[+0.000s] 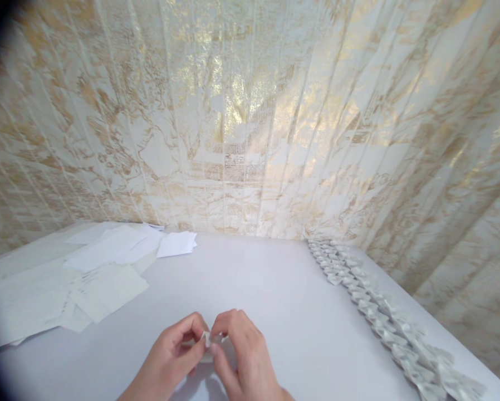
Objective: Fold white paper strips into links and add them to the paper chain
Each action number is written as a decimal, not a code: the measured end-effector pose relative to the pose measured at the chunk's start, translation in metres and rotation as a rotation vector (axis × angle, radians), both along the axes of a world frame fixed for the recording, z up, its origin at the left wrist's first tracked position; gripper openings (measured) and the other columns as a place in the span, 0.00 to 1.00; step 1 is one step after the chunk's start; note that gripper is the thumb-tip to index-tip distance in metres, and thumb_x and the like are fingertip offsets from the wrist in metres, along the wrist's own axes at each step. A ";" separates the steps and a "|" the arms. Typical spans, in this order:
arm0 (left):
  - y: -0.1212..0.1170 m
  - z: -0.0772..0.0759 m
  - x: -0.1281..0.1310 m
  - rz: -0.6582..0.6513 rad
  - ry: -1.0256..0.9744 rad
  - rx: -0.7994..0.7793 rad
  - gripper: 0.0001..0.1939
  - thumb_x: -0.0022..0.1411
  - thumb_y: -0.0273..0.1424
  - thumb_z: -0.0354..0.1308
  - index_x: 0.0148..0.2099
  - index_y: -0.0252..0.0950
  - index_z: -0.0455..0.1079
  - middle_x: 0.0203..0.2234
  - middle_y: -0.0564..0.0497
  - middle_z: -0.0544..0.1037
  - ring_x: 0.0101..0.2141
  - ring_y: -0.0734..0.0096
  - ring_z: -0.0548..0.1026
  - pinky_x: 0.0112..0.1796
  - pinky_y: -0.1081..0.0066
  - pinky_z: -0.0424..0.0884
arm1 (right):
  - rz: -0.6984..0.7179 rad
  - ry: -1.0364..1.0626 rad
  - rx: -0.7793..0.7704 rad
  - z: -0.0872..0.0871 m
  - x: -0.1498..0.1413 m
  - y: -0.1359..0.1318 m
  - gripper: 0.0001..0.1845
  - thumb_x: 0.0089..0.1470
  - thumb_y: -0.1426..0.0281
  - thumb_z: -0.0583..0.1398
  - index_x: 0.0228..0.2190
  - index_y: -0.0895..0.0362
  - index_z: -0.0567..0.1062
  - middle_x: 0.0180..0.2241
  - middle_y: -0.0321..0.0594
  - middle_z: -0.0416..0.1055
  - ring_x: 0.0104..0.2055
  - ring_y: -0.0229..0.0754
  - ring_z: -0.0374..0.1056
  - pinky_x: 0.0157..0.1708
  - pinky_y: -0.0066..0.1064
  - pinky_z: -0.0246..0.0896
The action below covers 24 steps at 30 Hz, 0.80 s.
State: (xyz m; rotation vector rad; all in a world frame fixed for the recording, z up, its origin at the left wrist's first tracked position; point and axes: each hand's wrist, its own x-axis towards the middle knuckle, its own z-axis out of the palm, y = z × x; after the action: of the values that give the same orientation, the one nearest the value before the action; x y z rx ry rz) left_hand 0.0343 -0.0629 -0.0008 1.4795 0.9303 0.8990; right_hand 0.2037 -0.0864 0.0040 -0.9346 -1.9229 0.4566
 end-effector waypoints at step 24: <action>0.003 0.008 -0.003 0.006 0.085 0.151 0.18 0.67 0.45 0.52 0.33 0.37 0.71 0.27 0.54 0.68 0.29 0.69 0.66 0.32 0.73 0.62 | -0.018 0.592 -0.643 -0.004 -0.007 0.005 0.23 0.54 0.49 0.62 0.28 0.57 0.69 0.24 0.33 0.62 0.27 0.36 0.54 0.29 0.28 0.50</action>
State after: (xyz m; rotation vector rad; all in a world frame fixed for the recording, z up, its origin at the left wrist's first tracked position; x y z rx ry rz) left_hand 0.0313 -0.0603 0.0076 1.6548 0.9461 0.9335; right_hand 0.1964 -0.0813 0.0001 -1.0554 -1.2324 1.2347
